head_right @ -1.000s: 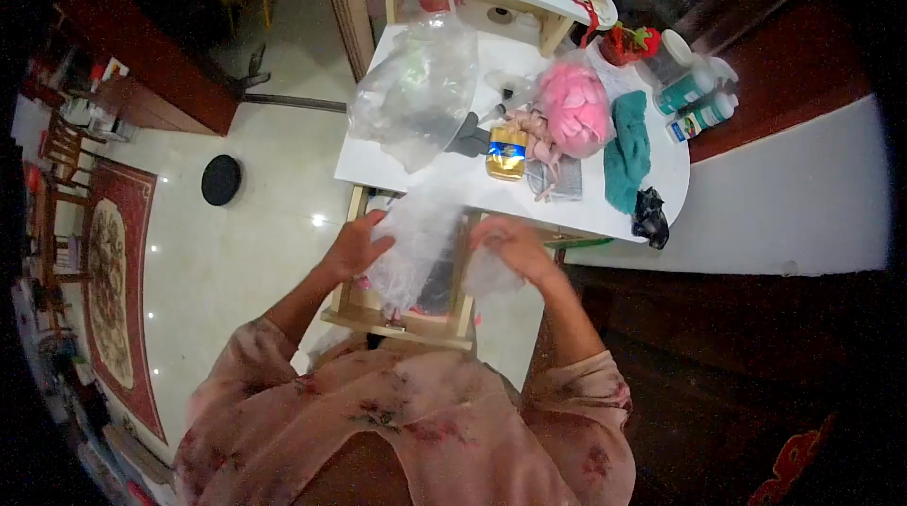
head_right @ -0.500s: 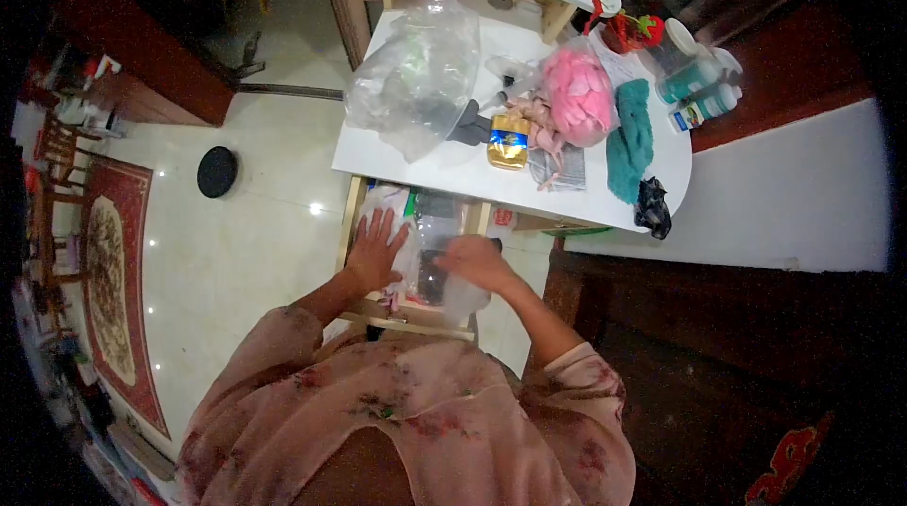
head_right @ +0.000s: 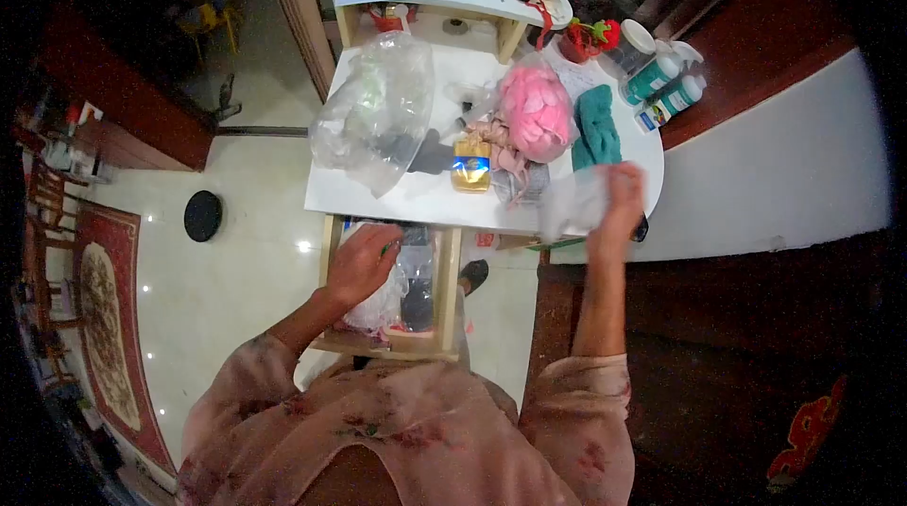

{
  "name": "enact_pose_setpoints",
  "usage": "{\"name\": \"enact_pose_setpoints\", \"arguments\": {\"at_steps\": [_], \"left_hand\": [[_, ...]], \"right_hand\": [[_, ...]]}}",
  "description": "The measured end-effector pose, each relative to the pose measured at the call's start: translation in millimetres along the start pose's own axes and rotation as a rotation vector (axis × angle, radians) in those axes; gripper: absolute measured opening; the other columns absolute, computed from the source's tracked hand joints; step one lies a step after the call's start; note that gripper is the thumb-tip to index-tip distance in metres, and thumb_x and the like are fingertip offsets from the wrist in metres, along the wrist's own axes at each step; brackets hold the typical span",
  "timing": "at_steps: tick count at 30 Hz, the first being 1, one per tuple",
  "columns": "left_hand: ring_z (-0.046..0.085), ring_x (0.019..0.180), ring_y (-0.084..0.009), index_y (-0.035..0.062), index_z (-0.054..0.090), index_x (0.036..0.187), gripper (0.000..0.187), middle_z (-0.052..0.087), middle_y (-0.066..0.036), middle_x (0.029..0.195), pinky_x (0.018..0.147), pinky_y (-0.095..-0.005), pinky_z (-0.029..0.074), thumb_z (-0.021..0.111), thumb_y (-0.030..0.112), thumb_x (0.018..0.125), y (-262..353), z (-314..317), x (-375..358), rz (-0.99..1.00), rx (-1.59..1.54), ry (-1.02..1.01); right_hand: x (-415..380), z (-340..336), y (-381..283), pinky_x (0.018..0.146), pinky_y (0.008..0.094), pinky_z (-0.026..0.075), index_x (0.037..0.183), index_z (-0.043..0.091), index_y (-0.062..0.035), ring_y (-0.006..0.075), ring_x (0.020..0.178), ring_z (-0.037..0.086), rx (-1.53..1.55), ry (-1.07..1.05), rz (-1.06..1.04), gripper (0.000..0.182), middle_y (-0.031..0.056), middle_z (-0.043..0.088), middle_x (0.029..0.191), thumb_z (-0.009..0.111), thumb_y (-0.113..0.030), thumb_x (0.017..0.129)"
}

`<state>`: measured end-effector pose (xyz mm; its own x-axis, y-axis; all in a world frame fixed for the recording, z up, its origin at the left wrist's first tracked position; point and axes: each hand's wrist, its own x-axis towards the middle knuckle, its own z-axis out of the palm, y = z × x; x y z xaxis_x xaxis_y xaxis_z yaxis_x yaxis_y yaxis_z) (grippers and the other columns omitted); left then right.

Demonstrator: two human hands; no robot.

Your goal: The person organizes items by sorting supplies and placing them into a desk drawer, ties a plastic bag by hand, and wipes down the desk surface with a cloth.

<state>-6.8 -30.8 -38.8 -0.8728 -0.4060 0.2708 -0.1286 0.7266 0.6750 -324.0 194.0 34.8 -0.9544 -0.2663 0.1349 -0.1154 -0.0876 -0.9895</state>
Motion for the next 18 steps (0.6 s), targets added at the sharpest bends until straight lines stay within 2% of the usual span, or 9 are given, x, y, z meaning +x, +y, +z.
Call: {"name": "enact_pose_setpoints", "arguments": {"at_steps": [1, 3, 7, 8, 9, 11, 13, 15, 18], "left_hand": [[0.06, 0.095, -0.0329, 0.0047, 0.059, 0.105, 0.018, 0.06, -0.015, 0.107, 0.081, -0.0419, 0.049, 0.056, 0.009, 0.087, 0.9, 5.8, 11.8, 0.059, -0.009, 0.038], [0.062, 0.092, -0.0342, 0.0028, 0.057, 0.107, 0.019, 0.06, -0.016, 0.106, 0.076, -0.0421, 0.051, 0.054, 0.008, 0.089, -0.7, 21.4, 38.8, 0.176, -0.032, 0.113], [0.064, 0.086, -0.036, 0.0033, 0.053, 0.103, 0.015, 0.059, -0.016, 0.097, 0.074, -0.0455, 0.052, 0.051, 0.006, 0.088, 2.1, 40.5, 99.8, -0.043, 0.272, -0.035], [0.064, 0.083, -0.0367, 0.0034, 0.052, 0.103, 0.016, 0.058, -0.017, 0.096, 0.072, -0.0464, 0.053, 0.05, 0.006, 0.087, -3.8, 48.5, 112.4, -0.118, 0.342, -0.064], [0.064, 0.081, -0.0373, 0.0035, 0.051, 0.102, 0.016, 0.058, -0.017, 0.094, 0.071, -0.0473, 0.053, 0.05, 0.006, 0.087, -10.4, 55.2, 121.2, -0.194, 0.412, -0.097], [0.065, 0.073, -0.0366, 0.0035, 0.05, 0.105, 0.021, 0.06, -0.017, 0.093, 0.066, -0.0464, 0.053, 0.052, 0.006, 0.084, -17.2, 56.4, 128.5, -0.072, 0.453, -0.072], [0.067, 0.071, -0.0331, 0.0016, 0.052, 0.102, 0.016, 0.063, -0.017, 0.09, 0.061, -0.0417, 0.054, 0.051, 0.006, 0.086, -7.0, 45.2, 134.6, 0.003, 0.417, 0.012], [0.066, 0.071, -0.0351, 0.0027, 0.051, 0.101, 0.013, 0.063, -0.018, 0.084, 0.061, -0.0433, 0.052, 0.049, 0.009, 0.09, 17.2, 29.2, 134.5, -0.064, 0.294, 0.065], [0.064, 0.07, -0.0366, 0.0049, 0.05, 0.101, 0.012, 0.062, -0.018, 0.075, 0.059, -0.0452, 0.049, 0.048, 0.013, 0.094, 49.5, -2.7, 120.8, -0.205, 0.037, 0.171]], "right_hand": [[16.3, -8.8, -10.4, 0.094, 0.0341, 0.046, 0.117, 0.051, -0.0084, 0.022, 0.105, 0.058, 0.047, 0.123, -0.107, 0.028, 0.0118, 0.061, 0.111, 0.057, -0.017, 0.091], [25.6, 2.1, -49.9, 0.098, 0.0369, 0.041, 0.125, 0.047, -0.0066, 0.0257, 0.113, 0.051, -0.253, 0.076, -0.265, 0.039, 0.0135, 0.054, 0.121, 0.059, -0.019, 0.091], [37.6, -7.0, -27.5, 0.106, 0.0409, 0.032, 0.138, 0.038, -0.0051, 0.0317, 0.127, 0.038, -0.703, 0.109, -0.305, 0.058, 0.0152, 0.038, 0.14, 0.064, -0.022, 0.089], [36.7, -12.3, -13.5, 0.105, 0.04, 0.033, 0.139, 0.037, -0.0046, 0.0342, 0.129, 0.036, -0.642, 0.088, -0.316, 0.061, 0.0161, 0.032, 0.144, 0.066, -0.02, 0.088], [26.4, -4.8, -12.2, 0.099, 0.0369, 0.039, 0.137, 0.04, -0.0046, 0.0293, 0.126, 0.042, -0.611, 0.107, -0.32, 0.056, 0.0149, 0.042, 0.138, 0.065, -0.015, 0.087], [5.3, 7.0, -3.1, 0.09, 0.0331, 0.044, 0.129, 0.05, -0.0061, 0.0218, 0.115, 0.051, -0.484, 0.061, -0.309, 0.042, 0.0118, 0.055, 0.125, 0.062, -0.012, 0.089], [-19.6, 25.4, -2.5, 0.089, 0.0307, 0.046, 0.118, 0.057, -0.0044, 0.0153, 0.104, 0.057, -0.613, -0.035, -0.234, 0.027, 0.0063, 0.061, 0.111, 0.058, -0.008, 0.091], [-38.8, 44.4, 11.8, 0.075, 0.026, 0.048, 0.108, 0.061, -0.005, 0.0116, 0.083, 0.062, -0.548, -0.23, -0.186, 0.018, 0.0032, 0.064, 0.098, 0.057, -0.008, 0.092], [-55.1, 61.8, 54.3, 0.064, 0.0262, 0.048, 0.108, 0.061, -0.0036, 0.0115, 0.071, 0.061, -0.582, -0.33, -0.143, 0.019, 0.0045, 0.064, 0.094, 0.059, -0.011, 0.091]]}}
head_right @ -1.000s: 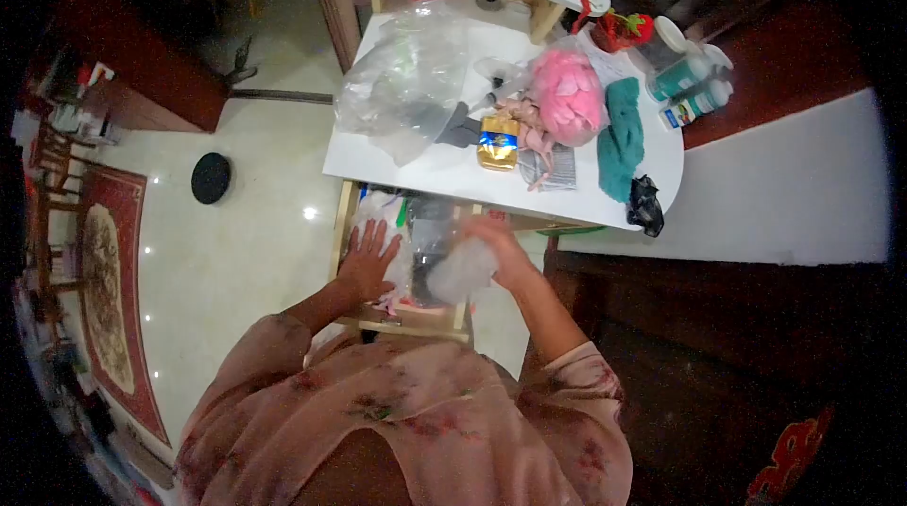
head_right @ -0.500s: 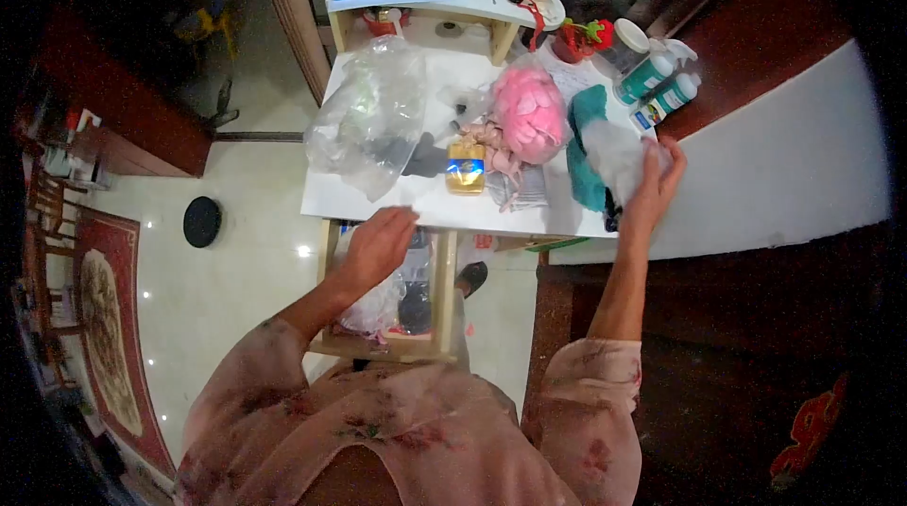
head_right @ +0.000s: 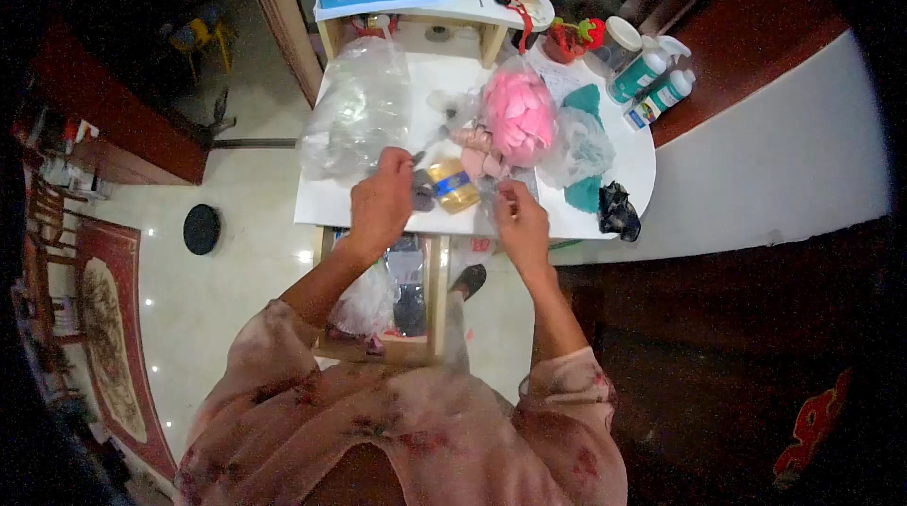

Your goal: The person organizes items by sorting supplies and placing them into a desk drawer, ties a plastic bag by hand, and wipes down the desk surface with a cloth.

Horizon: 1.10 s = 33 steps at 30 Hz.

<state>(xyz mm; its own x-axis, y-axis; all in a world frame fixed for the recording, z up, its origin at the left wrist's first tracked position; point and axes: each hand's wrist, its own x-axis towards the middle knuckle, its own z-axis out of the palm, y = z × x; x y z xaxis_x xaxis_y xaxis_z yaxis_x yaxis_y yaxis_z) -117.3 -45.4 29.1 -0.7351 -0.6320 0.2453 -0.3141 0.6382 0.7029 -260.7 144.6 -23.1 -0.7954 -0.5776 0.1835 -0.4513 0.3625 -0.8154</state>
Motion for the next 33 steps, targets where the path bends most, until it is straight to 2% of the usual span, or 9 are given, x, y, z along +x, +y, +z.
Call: {"name": "enact_pose_setpoints", "arguments": {"at_steps": [2, 6, 12, 15, 20, 23, 27, 29, 33], "left_hand": [[0.063, 0.067, -0.0378, 0.0074, 0.05, 0.103, 0.013, 0.062, -0.019, 0.071, 0.058, -0.0465, 0.046, 0.048, 0.018, 0.096, 4.9, -18.2, -19.7, -0.101, -0.299, 0.095], [0.063, 0.072, -0.0412, 0.0052, 0.051, 0.104, 0.016, 0.063, -0.02, 0.076, 0.064, -0.0503, 0.047, 0.05, 0.019, 0.095, 0.6, -58.7, -69.5, -0.53, -0.546, -0.223], [0.063, 0.085, -0.043, 0.0056, 0.055, 0.112, 0.026, 0.063, -0.023, 0.101, 0.077, -0.052, 0.05, 0.049, 0.023, 0.094, -92.2, -5.0, -184.2, -0.12, -0.002, -0.322], [0.061, 0.095, -0.0433, 0.0073, 0.053, 0.122, 0.033, 0.06, -0.022, 0.115, 0.087, -0.0499, 0.047, 0.05, 0.025, 0.093, -88.8, -4.0, -191.7, -0.224, -0.14, -0.831], [0.062, 0.099, -0.0374, 0.0049, 0.052, 0.124, 0.038, 0.063, -0.022, 0.109, 0.088, -0.0463, 0.048, 0.052, 0.027, 0.093, -95.3, 9.2, -199.8, -0.233, -0.249, -0.875], [0.062, 0.095, -0.0393, 0.0054, 0.054, 0.121, 0.036, 0.065, -0.022, 0.102, 0.085, -0.0458, 0.048, 0.052, 0.026, 0.092, -86.1, 1.1, -192.1, -0.372, -0.314, -0.874], [0.063, 0.091, -0.0383, 0.0051, 0.056, 0.117, 0.033, 0.065, -0.021, 0.099, 0.082, -0.0457, 0.048, 0.053, 0.025, 0.091, -93.2, 4.9, -197.6, -0.309, -0.351, -0.738], [0.063, 0.092, -0.0384, 0.0052, 0.057, 0.116, 0.032, 0.065, -0.021, 0.1, 0.082, -0.0457, 0.048, 0.053, 0.025, 0.091, -94.3, 3.8, -200.0, -0.358, -0.338, -0.762], [0.061, 0.097, -0.0391, 0.0051, 0.057, 0.116, 0.032, 0.064, -0.021, 0.105, 0.083, -0.0462, 0.048, 0.054, 0.025, 0.091, -89.9, 7.5, -204.7, -0.225, -0.206, -0.754]], "right_hand": [[-0.1, 19.5, 0.3, 0.064, 0.0289, 0.049, 0.11, 0.059, -0.0028, 0.014, 0.067, 0.061, -0.115, -0.036, -0.01, 0.024, 0.0068, 0.065, 0.094, 0.061, -0.016, 0.089], [2.2, 40.1, -24.6, 0.073, 0.0388, 0.05, 0.119, 0.054, -0.0054, 0.0294, 0.08, 0.063, -0.334, -0.131, -0.05, 0.046, 0.0144, 0.06, 0.107, 0.068, -0.03, 0.083], [3.5, 52.1, -37.4, 0.079, 0.0404, 0.049, 0.116, 0.054, -0.0026, 0.0314, 0.097, 0.06, -0.386, -0.152, -0.007, 0.048, 0.0158, 0.055, 0.113, 0.074, -0.024, 0.078], [10.5, 60.7, -19.8, 0.079, 0.0385, 0.051, 0.11, 0.054, 0.0004, 0.0279, 0.092, 0.062, -0.355, -0.139, -0.007, 0.045, 0.0147, 0.059, 0.103, 0.076, -0.013, 0.073], [15.2, 87.2, 31.9, 0.062, 0.0294, 0.057, 0.101, 0.053, 0.0007, 0.0166, 0.073, 0.065, 0.17, -0.157, 0.404, 0.03, 0.0091, 0.058, 0.081, 0.07, 0.0, 0.077], [20.7, 104.7, 25.4, 0.057, 0.0281, 0.056, 0.103, 0.051, 0.0022, 0.0178, 0.065, 0.064, 0.595, 0.031, 0.216, 0.026, 0.0089, 0.057, 0.087, 0.065, -0.001, 0.082], [20.7, 71.5, -38.0, 0.054, 0.0261, 0.05, 0.104, 0.056, -0.0022, 0.0169, 0.064, 0.064, 0.32, -0.057, 0.292, 0.02, 0.0068, 0.06, 0.095, 0.064, -0.005, 0.086], [38.5, 67.5, 21.5, 0.053, 0.0303, 0.048, 0.108, 0.059, -0.0028, 0.0176, 0.062, 0.064, -0.02, 0.067, -0.07, 0.02, 0.0111, 0.063, 0.094, 0.061, -0.007, 0.088], [62.2, 36.2, -12.3, 0.07, 0.0455, 0.05, 0.121, 0.056, -0.0041, 0.0334, 0.089, 0.063, -0.373, 0.004, -0.19, 0.035, 0.0208, 0.06, 0.107, 0.057, -0.01, 0.086]]}}
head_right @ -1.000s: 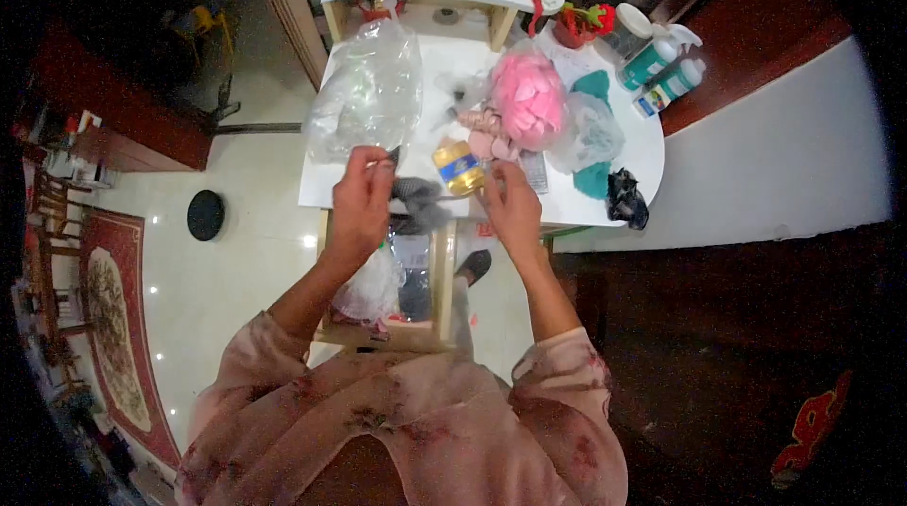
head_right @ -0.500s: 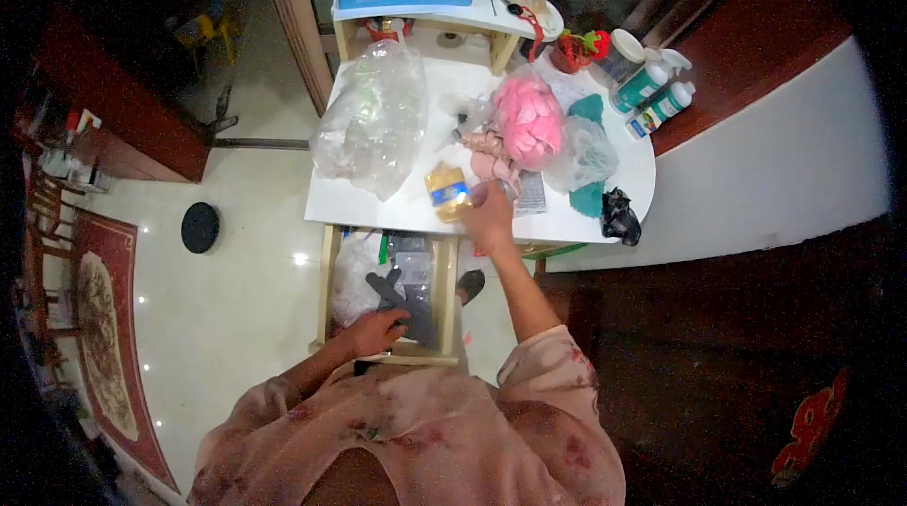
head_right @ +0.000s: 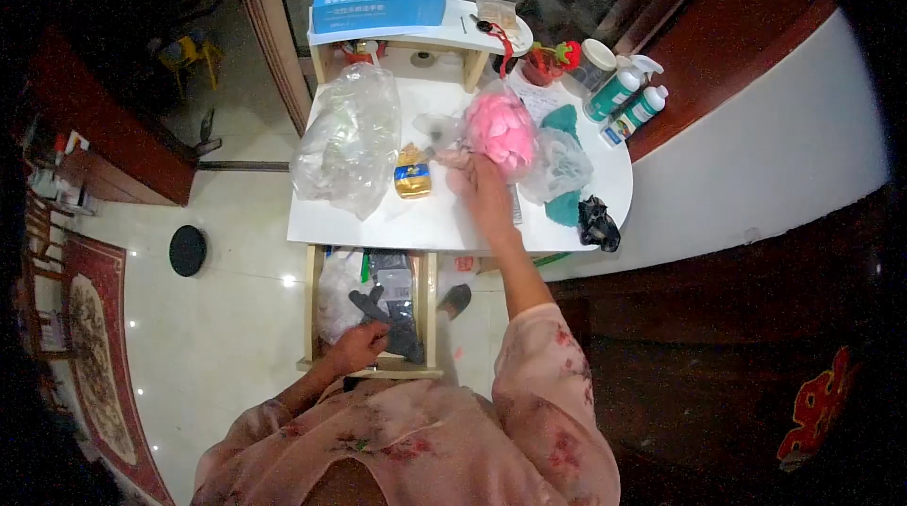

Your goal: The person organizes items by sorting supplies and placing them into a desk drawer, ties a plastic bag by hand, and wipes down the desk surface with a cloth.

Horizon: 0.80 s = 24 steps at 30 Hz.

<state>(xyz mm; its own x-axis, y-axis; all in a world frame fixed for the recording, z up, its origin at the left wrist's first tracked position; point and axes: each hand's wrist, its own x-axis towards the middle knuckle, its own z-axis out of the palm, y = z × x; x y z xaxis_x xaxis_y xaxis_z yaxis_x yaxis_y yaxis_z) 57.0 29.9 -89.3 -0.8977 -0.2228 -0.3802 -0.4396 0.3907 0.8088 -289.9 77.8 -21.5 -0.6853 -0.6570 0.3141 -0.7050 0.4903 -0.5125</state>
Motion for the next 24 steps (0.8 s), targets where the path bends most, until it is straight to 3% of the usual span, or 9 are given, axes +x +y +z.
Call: {"name": "enact_pose_setpoints", "arguments": {"at_steps": [5, 9, 12, 15, 17, 19, 20, 21, 24], "left_hand": [[0.06, 0.1, -0.0401, 0.0052, 0.057, 0.116, 0.032, 0.063, -0.022, 0.107, 0.085, -0.0474, 0.048, 0.055, 0.025, 0.09, -2.9, 14.5, 6.1, 0.027, 0.026, -0.008], [0.06, 0.098, -0.0411, 0.0053, 0.057, 0.117, 0.032, 0.063, -0.022, 0.108, 0.084, -0.0468, 0.049, 0.055, 0.023, 0.09, -7.6, 14.6, 1.0, 0.071, 0.032, 0.042], [0.065, 0.095, -0.0291, 0.0037, 0.054, 0.124, 0.037, 0.063, -0.018, 0.111, 0.085, -0.0387, 0.05, 0.054, 0.024, 0.094, -11.5, 0.4, -3.0, 0.074, 0.005, 0.02], [0.064, 0.094, -0.022, 0.0034, 0.055, 0.125, 0.035, 0.064, -0.015, 0.11, 0.083, -0.0356, 0.051, 0.053, 0.023, 0.096, 8.3, -23.0, -0.9, 0.0, -0.236, 0.108], [0.063, 0.092, -0.0193, 0.0038, 0.053, 0.124, 0.032, 0.064, -0.013, 0.106, 0.08, -0.0341, 0.052, 0.052, 0.021, 0.097, 30.3, -36.1, 10.6, -0.068, -0.536, 0.14], [0.062, 0.088, -0.0175, 0.0039, 0.05, 0.124, 0.03, 0.064, -0.011, 0.103, 0.075, -0.0328, 0.053, 0.051, 0.017, 0.097, 48.4, -36.8, 25.6, -0.04, -0.789, 0.205], [0.062, 0.086, -0.0172, 0.0039, 0.049, 0.123, 0.029, 0.063, -0.01, 0.101, 0.073, -0.0322, 0.053, 0.051, 0.015, 0.097, 56.8, -33.6, 32.1, 0.022, -0.893, 0.255], [0.062, 0.084, -0.0168, 0.0038, 0.047, 0.123, 0.028, 0.063, -0.01, 0.1, 0.07, -0.0317, 0.053, 0.051, 0.013, 0.096, 60.5, -31.2, 33.2, 0.08, -0.997, 0.308], [0.062, 0.074, -0.0151, 0.0022, 0.044, 0.119, 0.03, 0.063, -0.009, 0.089, 0.059, -0.028, 0.051, 0.054, 0.011, 0.093, 16.0, -11.3, 48.3, 0.015, -0.924, 0.296]], "right_hand": [[20.5, -6.5, -13.2, 0.077, 0.0486, 0.049, 0.125, 0.053, -0.0092, 0.039, 0.097, 0.06, -0.336, -0.207, 0.16, 0.045, 0.0199, 0.053, 0.124, 0.061, -0.016, 0.081], [15.1, -22.0, -14.3, 0.078, 0.0475, 0.049, 0.118, 0.057, -0.0099, 0.0393, 0.095, 0.062, -0.28, -0.144, 0.103, 0.042, 0.0191, 0.06, 0.114, 0.063, -0.023, 0.079], [6.6, -44.5, -16.3, 0.078, 0.0467, 0.049, 0.114, 0.059, -0.008, 0.0395, 0.093, 0.062, -0.14, -0.101, 0.182, 0.044, 0.0195, 0.065, 0.103, 0.065, -0.029, 0.077], [-9.2, -57.1, -15.2, 0.078, 0.0465, 0.049, 0.11, 0.06, -0.0042, 0.04, 0.091, 0.063, 0.125, -0.074, 0.316, 0.047, 0.0217, 0.067, 0.096, 0.065, -0.037, 0.077], [-43.8, -35.7, -23.4, 0.076, 0.0381, 0.05, 0.119, 0.057, -0.0054, 0.0323, 0.084, 0.066, 0.178, -0.073, 0.121, 0.052, 0.0191, 0.068, 0.088, 0.067, -0.033, 0.077], [-83.0, -32.3, -71.5, 0.077, 0.0388, 0.051, 0.124, 0.053, -0.0062, 0.0337, 0.088, 0.066, 0.256, -0.475, 0.279, 0.054, 0.0213, 0.067, 0.093, 0.067, -0.035, 0.08], [-100.2, -26.8, -88.4, 0.08, 0.0396, 0.051, 0.127, 0.05, -0.009, 0.0325, 0.094, 0.066, 0.023, -0.626, 0.09, 0.054, 0.0206, 0.066, 0.099, 0.065, -0.037, 0.084], [-123.6, -16.8, -90.1, 0.079, 0.0409, 0.052, 0.127, 0.051, -0.0109, 0.0312, 0.094, 0.066, 0.235, -0.568, -0.186, 0.053, 0.0162, 0.066, 0.103, 0.064, -0.039, 0.085], [-129.6, -17.7, -91.2, 0.078, 0.0404, 0.052, 0.124, 0.055, -0.0113, 0.0297, 0.093, 0.066, 0.109, -0.718, -0.107, 0.05, 0.0114, 0.067, 0.103, 0.064, -0.04, 0.085]]}}
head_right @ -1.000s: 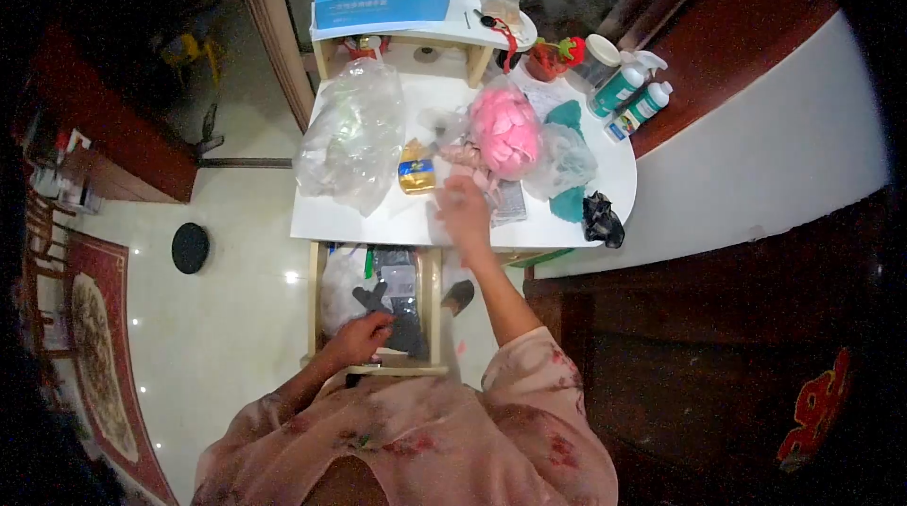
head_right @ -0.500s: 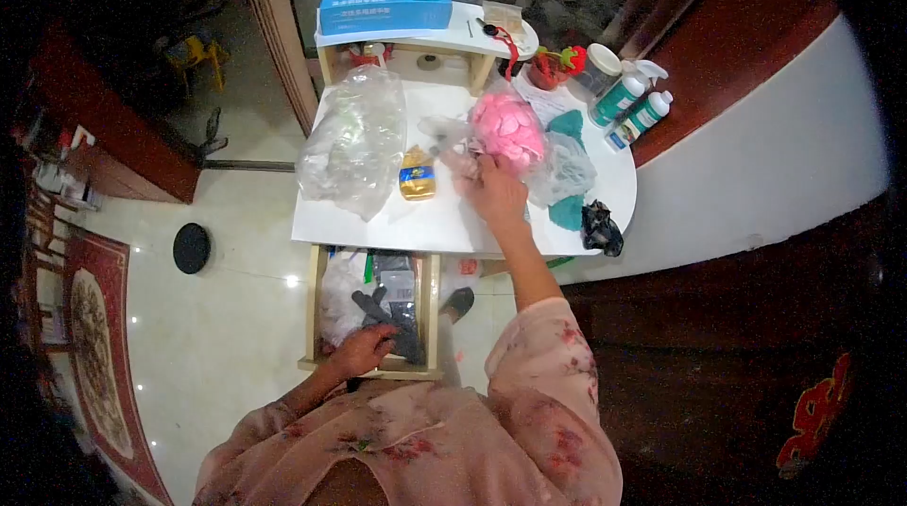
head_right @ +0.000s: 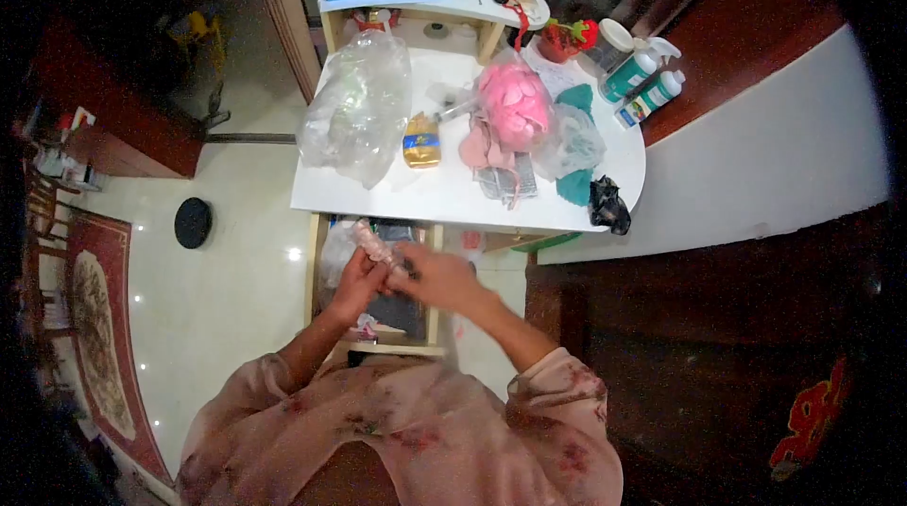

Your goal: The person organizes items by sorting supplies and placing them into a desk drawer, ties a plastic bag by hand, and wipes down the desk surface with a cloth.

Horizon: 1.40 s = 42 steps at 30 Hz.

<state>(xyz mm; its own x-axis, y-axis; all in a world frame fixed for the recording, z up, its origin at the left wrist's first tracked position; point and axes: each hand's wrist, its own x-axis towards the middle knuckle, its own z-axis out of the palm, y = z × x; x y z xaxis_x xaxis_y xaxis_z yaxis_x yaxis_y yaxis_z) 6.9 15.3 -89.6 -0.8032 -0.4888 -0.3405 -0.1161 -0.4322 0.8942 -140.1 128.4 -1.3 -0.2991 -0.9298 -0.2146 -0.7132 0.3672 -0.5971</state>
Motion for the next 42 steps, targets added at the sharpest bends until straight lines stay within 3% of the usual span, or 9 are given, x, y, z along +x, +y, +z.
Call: {"name": "enact_pose_setpoints", "arguments": {"at_steps": [7, 17, 20, 21, 24, 31, 35, 38, 42], "left_hand": [[0.064, 0.077, -0.0276, -0.0013, 0.055, 0.113, 0.036, 0.065, -0.018, 0.08, 0.069, -0.0388, 0.052, 0.063, 0.023, 0.088, -21.5, -6.3, 49.1, 0.1, 0.944, -0.072], [0.06, 0.095, -0.0381, 0.0016, 0.056, 0.119, 0.035, 0.061, -0.023, 0.107, 0.084, -0.0428, 0.048, 0.057, 0.01, 0.086, -47.6, 13.2, 63.2, 0.313, 0.684, 0.032], [0.062, 0.088, -0.0317, 0.0011, 0.058, 0.116, 0.031, 0.062, -0.02, 0.103, 0.08, -0.0387, 0.05, 0.057, 0.007, 0.086, -52.9, 0.0, 48.2, 0.326, 0.728, 0.119], [0.063, 0.085, -0.0286, 0.0009, 0.059, 0.115, 0.029, 0.062, -0.018, 0.102, 0.079, -0.0371, 0.05, 0.057, 0.007, 0.087, -52.6, -1.1, 47.6, 0.305, 0.73, 0.137], [0.062, 0.083, -0.0191, 0.0008, 0.056, 0.12, 0.03, 0.061, -0.012, 0.101, 0.074, -0.0319, 0.05, 0.056, 0.009, 0.091, -28.0, 10.6, 35.7, 0.128, 0.325, 0.146], [0.061, 0.087, -0.0154, -0.0048, 0.044, 0.13, 0.039, 0.059, -0.013, 0.11, 0.079, -0.028, 0.05, 0.053, 0.003, 0.093, 48.5, 38.1, 49.3, 0.202, -0.293, 0.111], [0.061, 0.101, -0.0203, 0.0012, 0.045, 0.133, 0.043, 0.059, -0.016, 0.116, 0.084, -0.0305, 0.051, 0.056, 0.003, 0.092, 82.2, 55.3, 72.2, 0.036, -0.128, 0.055], [0.063, 0.097, -0.0207, 0.0035, 0.047, 0.132, 0.041, 0.061, -0.017, 0.114, 0.082, -0.0294, 0.051, 0.055, 0.003, 0.092, 105.7, 87.0, 83.0, 0.509, 0.032, -0.071], [0.062, 0.096, -0.0194, 0.0043, 0.048, 0.13, 0.039, 0.06, -0.015, 0.112, 0.083, -0.029, 0.05, 0.056, 0.003, 0.091, 66.7, 65.3, 90.2, 0.371, 0.316, 0.095]], "right_hand": [[17.6, -57.0, 91.6, 0.065, 0.0396, 0.05, 0.113, 0.059, -0.0066, 0.0289, 0.073, 0.062, -0.071, 0.699, 0.22, 0.031, 0.0133, 0.065, 0.098, 0.062, -0.021, 0.086], [58.9, -80.8, 131.9, 0.07, 0.0404, 0.051, 0.108, 0.061, -0.0007, 0.0336, 0.083, 0.064, -0.332, 0.696, 0.324, 0.028, 0.0176, 0.062, 0.096, 0.061, -0.017, 0.085], [67.7, -105.3, 129.0, 0.07, 0.0344, 0.05, 0.103, 0.064, 0.0005, 0.0256, 0.078, 0.063, 0.28, 0.902, 0.122, 0.025, 0.0144, 0.063, 0.091, 0.062, -0.019, 0.088], [73.3, -108.5, 135.4, 0.064, 0.0255, 0.044, 0.098, 0.064, -0.0029, 0.0085, 0.072, 0.055, 0.438, 0.891, 0.072, 0.019, 0.0001, 0.062, 0.086, 0.062, -0.021, 0.092], [56.8, -120.9, 73.8, 0.068, 0.0248, 0.045, 0.099, 0.064, -0.0035, 0.0075, 0.077, 0.055, 0.685, 0.731, -0.151, 0.017, -0.0008, 0.062, 0.088, 0.062, -0.018, 0.091], [35.9, -93.4, -5.8, 0.091, 0.0367, 0.046, 0.102, 0.066, -0.0047, 0.0267, 0.102, 0.062, 0.175, 0.098, -0.192, 0.027, 0.011, 0.066, 0.106, 0.066, -0.027, 0.086], [86.1, -118.5, 68.0, 0.094, 0.04, 0.045, 0.121, 0.058, -0.0092, 0.034, 0.117, 0.053, -0.411, 0.876, -0.038, 0.048, 0.0186, 0.057, 0.124, 0.072, -0.022, 0.078], [101.9, -130.3, 95.4, 0.091, 0.0421, 0.046, 0.125, 0.054, -0.0086, 0.0354, 0.115, 0.052, -0.619, 0.948, 0.248, 0.052, 0.0217, 0.054, 0.125, 0.069, -0.017, 0.077], [103.9, -147.2, 151.0, 0.088, 0.0401, 0.047, 0.126, 0.053, -0.0085, 0.0339, 0.109, 0.057, -0.065, 1.02, 0.165, 0.046, 0.0172, 0.059, 0.118, 0.065, -0.017, 0.083]]}}
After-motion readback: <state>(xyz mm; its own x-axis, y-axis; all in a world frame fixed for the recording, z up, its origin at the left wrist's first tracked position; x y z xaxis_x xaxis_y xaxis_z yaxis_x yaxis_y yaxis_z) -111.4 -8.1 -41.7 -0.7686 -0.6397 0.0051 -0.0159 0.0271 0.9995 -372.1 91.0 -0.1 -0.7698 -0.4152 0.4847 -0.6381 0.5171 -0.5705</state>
